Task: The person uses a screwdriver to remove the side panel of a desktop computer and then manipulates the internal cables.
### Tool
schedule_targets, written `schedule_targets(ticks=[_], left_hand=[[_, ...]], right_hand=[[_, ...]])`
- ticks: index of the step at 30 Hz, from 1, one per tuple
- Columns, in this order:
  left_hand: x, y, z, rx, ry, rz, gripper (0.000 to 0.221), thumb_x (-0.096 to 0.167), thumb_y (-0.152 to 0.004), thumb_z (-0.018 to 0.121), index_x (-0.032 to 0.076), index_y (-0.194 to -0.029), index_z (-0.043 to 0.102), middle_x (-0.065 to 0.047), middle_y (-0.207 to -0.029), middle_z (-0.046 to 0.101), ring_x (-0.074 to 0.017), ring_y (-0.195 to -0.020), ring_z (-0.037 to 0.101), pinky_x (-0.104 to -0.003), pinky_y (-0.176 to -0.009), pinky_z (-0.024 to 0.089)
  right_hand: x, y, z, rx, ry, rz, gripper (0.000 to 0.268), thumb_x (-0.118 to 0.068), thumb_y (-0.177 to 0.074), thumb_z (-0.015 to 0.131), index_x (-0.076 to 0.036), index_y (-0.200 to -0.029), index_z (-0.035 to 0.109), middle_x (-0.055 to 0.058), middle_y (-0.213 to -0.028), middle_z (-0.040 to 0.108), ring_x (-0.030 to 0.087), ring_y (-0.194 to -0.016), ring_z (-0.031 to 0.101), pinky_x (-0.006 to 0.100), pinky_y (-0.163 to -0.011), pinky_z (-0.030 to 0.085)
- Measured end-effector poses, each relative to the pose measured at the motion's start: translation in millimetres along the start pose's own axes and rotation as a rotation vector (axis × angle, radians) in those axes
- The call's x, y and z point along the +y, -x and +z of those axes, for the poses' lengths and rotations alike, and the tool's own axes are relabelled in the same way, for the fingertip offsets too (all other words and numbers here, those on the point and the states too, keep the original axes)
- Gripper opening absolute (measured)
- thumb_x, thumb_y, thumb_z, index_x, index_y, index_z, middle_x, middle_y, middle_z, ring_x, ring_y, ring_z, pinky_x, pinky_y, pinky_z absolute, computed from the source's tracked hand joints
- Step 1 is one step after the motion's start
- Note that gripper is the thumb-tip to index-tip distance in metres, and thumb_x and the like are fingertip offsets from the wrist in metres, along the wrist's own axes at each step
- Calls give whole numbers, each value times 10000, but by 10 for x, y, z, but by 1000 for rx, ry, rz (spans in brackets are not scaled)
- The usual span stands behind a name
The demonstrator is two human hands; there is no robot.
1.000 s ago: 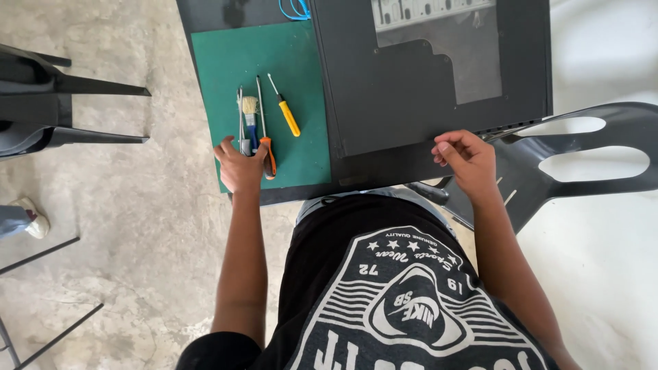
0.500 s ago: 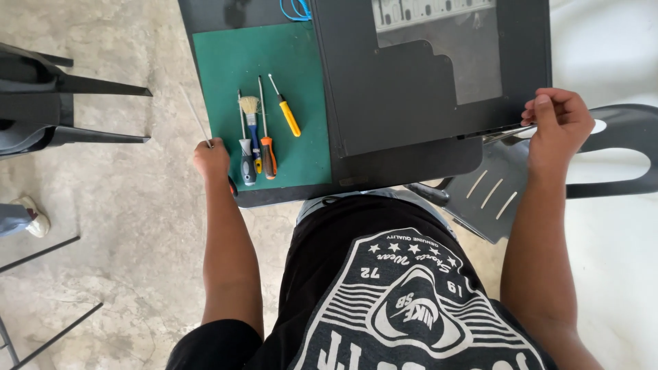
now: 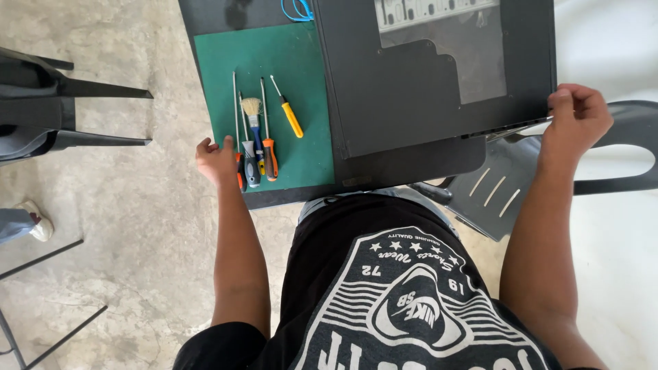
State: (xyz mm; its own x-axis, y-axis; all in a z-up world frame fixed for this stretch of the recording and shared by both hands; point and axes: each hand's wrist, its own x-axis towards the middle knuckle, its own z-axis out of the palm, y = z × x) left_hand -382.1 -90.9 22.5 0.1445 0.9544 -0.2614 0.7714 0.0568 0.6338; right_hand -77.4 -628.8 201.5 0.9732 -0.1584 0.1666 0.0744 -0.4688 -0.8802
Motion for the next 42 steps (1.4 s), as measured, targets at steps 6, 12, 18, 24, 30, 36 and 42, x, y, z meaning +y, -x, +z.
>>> schedule_targets(ticks=[6,12,18,24,30,36,42], left_hand=[[461,348,-366,-205,-67,-125,151,356,-806,756,208,-790,778,54,-722,705,-117,-684,623,-302,-607,512],[35,180,2,-263,-224,96,238,385,-853,761,190,-978,819,-18,-881,777,-215,-782,735,-383,-667,576],[430,358,-188,-337,-102,-86,220,375,-799,761,220,-948,807,16,-840,753,-147,-797,701,-317,-678,572],[94,283,-52,-126,-56,31,339,454,-932,655,133,-958,758,-20,-899,744,-217,-860,703,-410,-748,568],[-209,244,49,-7,-78,85,254,376,-887,725,144,-974,780,-64,-848,755,-293,-891,731,-414,-801,569],[-278,220,-17,-88,127,-61,243,360,-913,683,139,-990,748,7,-726,737,-135,-682,716,-262,-651,555],[-182,341,-201,125,62,69,208,329,-850,756,162,-973,744,-21,-845,754,-179,-764,723,-305,-684,562]], right_hand=[[400,-108,-85,-210,239,457,548,-533,-958,731,-236,-1380,545,67,-1294,575,172,-1088,633,279,-650,575],[-254,159,-59,-257,-89,657,303,-355,-985,695,-75,-972,578,30,-1040,612,209,-759,711,276,-812,742],[-182,138,-99,-297,33,640,447,-354,-1056,674,-153,-806,363,31,-929,522,220,-706,734,254,-731,714],[-396,367,-52,-402,527,-467,697,-253,-855,851,16,-1424,553,301,-1437,372,473,-1331,335,634,-1027,391],[-322,528,617,-792,627,-849,857,-518,-861,711,-57,-1546,481,290,-1598,364,475,-1455,319,666,-1157,88],[-340,521,840,-906,851,-1226,839,-358,-838,746,-117,-1568,409,153,-1603,411,382,-1465,382,602,-1227,229],[-482,432,718,-664,806,-1504,535,-469,-936,643,-145,-1360,606,65,-1346,646,258,-1335,563,648,-1247,223]])
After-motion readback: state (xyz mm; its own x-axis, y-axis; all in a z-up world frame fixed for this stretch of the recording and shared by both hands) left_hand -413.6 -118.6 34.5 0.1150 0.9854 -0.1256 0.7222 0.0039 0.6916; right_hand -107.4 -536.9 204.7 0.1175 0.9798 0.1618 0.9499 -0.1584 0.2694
